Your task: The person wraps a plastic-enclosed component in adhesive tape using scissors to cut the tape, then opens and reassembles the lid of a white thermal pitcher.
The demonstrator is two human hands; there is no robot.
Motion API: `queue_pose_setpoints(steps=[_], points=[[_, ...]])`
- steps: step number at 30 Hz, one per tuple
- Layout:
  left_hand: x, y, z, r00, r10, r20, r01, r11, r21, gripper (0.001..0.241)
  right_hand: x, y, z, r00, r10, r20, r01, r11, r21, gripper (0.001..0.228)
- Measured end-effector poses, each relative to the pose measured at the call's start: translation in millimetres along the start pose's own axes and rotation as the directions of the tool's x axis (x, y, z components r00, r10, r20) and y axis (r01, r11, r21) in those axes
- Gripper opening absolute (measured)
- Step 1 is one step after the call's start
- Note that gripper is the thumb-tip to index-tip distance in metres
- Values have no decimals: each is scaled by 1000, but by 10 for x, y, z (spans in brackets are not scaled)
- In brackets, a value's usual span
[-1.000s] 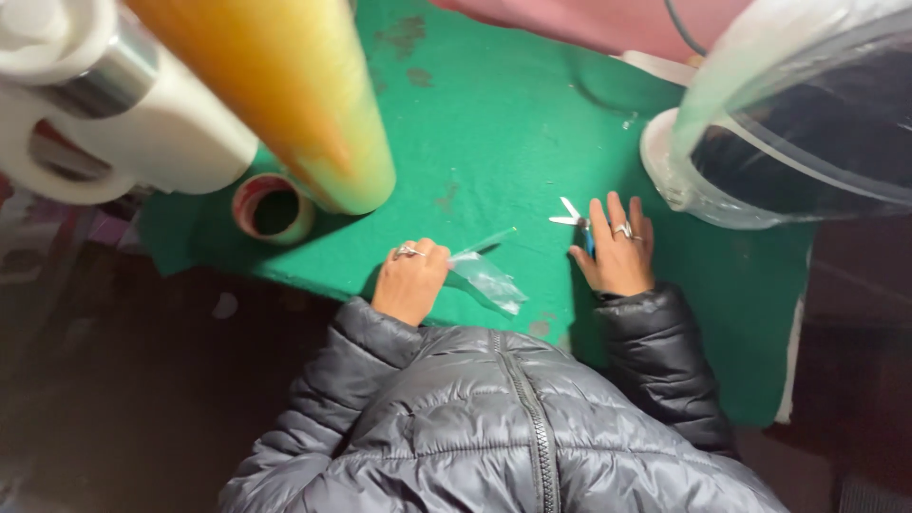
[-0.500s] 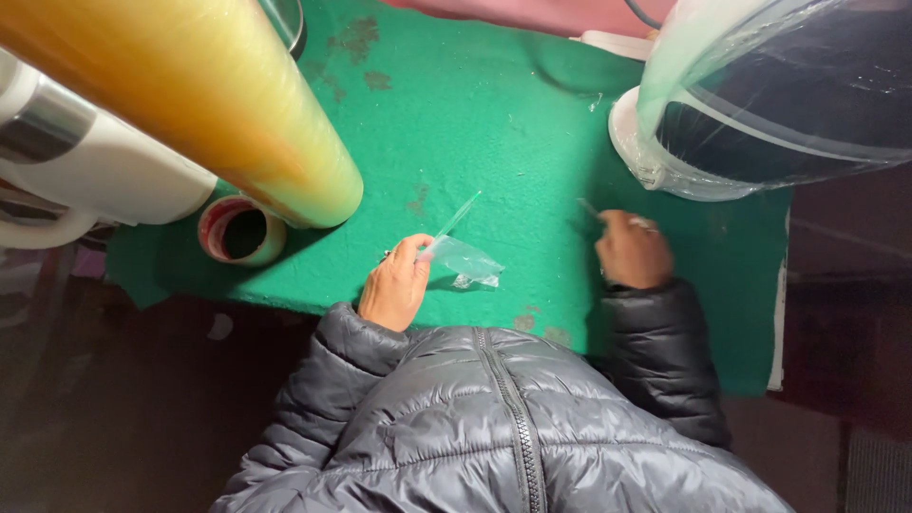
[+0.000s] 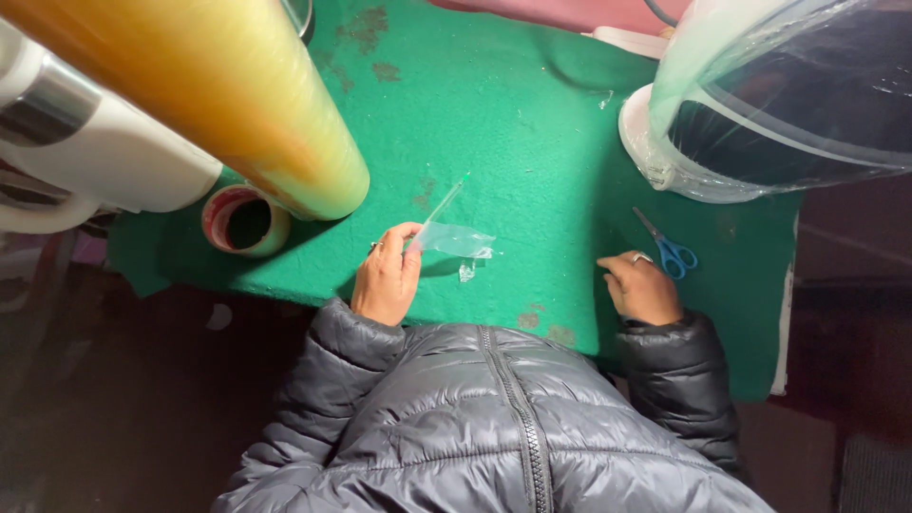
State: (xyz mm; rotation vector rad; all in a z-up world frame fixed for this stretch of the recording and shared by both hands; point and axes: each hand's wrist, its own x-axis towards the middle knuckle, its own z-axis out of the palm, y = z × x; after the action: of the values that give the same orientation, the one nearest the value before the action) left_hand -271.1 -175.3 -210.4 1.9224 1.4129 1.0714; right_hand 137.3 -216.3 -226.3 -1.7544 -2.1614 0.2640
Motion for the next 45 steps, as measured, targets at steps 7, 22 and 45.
queue_pose_setpoints(steps=[7,22,45], points=[[30,212,-25,998,27,65,-24,999,-49,25,-147,539,13,991,131,-11,-130,968,-216,19],[205,520,60,893,371,254,-339,927,-162,32,534,-1042,-185,890,-454,29,452,889,70,50],[1020,226,-1272,918,107,-381,-325,754,-571,127,668,-765,-594,937,-284,-203,256,955,-152,52]])
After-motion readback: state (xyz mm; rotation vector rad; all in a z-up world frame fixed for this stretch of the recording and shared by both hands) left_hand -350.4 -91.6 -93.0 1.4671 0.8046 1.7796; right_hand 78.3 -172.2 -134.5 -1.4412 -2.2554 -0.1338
